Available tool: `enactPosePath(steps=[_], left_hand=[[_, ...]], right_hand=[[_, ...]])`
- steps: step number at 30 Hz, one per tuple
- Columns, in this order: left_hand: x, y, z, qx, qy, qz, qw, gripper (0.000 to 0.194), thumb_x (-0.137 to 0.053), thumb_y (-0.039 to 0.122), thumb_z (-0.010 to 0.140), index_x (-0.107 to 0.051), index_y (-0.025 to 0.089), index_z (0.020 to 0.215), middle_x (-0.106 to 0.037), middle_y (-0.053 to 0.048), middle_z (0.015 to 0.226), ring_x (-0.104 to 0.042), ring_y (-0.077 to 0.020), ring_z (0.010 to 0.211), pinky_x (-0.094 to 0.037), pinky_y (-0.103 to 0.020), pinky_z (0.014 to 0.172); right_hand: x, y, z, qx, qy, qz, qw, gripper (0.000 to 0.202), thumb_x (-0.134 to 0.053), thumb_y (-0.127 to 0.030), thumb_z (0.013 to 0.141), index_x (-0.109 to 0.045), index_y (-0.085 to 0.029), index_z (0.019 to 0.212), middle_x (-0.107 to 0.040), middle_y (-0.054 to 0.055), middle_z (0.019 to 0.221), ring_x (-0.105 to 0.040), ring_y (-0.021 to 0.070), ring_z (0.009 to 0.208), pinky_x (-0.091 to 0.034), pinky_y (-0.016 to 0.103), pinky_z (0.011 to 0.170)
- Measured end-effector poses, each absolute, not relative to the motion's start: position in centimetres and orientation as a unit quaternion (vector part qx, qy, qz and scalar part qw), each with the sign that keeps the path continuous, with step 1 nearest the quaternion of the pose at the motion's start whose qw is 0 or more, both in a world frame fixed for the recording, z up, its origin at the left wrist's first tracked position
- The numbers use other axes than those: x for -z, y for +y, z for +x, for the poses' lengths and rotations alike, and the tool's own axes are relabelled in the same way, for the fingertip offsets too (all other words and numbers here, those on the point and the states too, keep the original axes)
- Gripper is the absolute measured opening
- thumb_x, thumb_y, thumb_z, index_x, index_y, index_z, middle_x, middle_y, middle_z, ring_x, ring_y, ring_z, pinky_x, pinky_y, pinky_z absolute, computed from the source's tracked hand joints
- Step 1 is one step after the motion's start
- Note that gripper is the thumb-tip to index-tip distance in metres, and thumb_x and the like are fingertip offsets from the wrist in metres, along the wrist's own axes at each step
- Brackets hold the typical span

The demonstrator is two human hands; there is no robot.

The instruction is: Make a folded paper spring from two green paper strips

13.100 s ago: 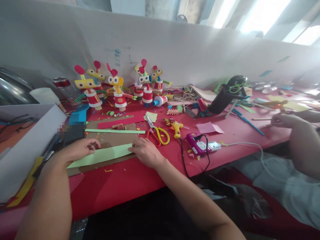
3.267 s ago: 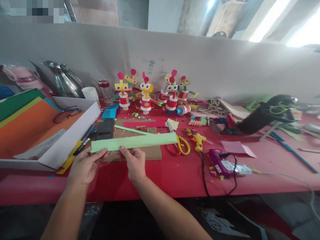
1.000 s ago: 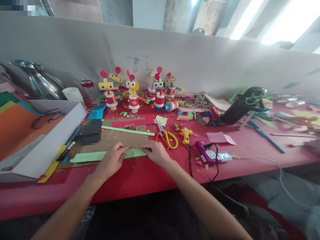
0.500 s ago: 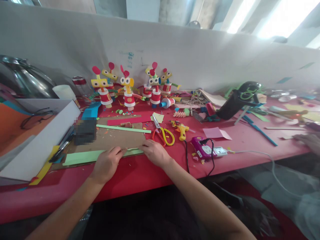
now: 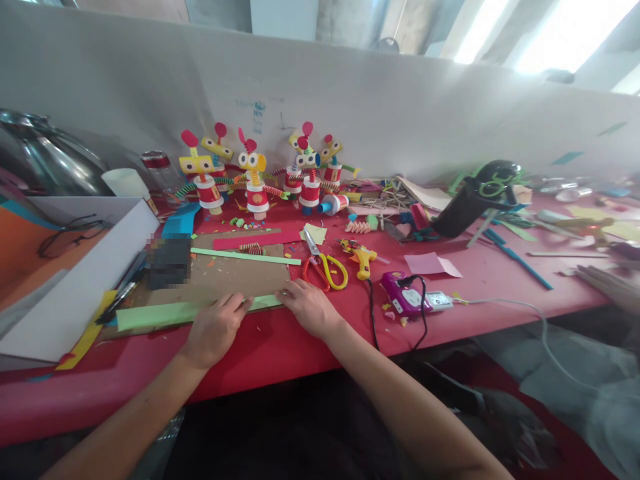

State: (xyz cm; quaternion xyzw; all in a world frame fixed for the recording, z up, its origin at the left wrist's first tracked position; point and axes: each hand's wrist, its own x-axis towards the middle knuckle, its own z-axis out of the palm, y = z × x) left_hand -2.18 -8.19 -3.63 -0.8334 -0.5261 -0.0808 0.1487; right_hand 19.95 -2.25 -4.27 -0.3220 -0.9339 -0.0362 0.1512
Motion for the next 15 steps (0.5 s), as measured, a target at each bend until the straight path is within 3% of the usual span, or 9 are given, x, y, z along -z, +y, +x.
enactPosePath(steps=[4,10,15], left_hand=[[3.6,-8.2,-2.1,0.088,-0.527,-0.834,0.139,0.027,-0.039,0.011,0.090,-0.063,0.015,0.101,-0.060,-0.007,0.086,-0.054,-0.0218,0.082,-0.040,-0.033,0.058],[3.9,-8.2,-2.0,0.091,-0.514,-0.837,0.163,0.028,-0.038,0.010,0.090,-0.062,0.014,0.103,-0.060,-0.007,0.083,-0.053,-0.0210,0.079,-0.038,-0.033,0.059],[3.9,-8.1,-1.9,0.108,-0.513,-0.838,0.154,0.026,-0.039,0.014,0.091,-0.065,0.014,0.089,-0.059,-0.008,0.080,-0.054,-0.0208,0.079,-0.039,-0.034,0.061]], right_hand=[[4.3,-2.2,20.1,0.018,-0.930,-0.326,0.171,0.032,-0.042,-0.010,0.090,-0.063,-0.022,0.112,-0.060,0.010,0.107,-0.054,0.0205,0.091,-0.050,0.031,0.075],[2.8,-2.8,18.4,-0.020,-0.890,-0.351,0.291,0.036,-0.043,-0.002,0.081,-0.066,-0.016,0.105,-0.063,0.011,0.107,-0.051,0.0248,0.108,-0.045,0.042,0.095],[3.1,-4.7,16.1,-0.058,-0.913,-0.325,0.238,0.041,-0.044,-0.008,0.084,-0.057,-0.014,0.122,-0.060,0.011,0.124,-0.044,0.0240,0.126,-0.037,0.044,0.106]])
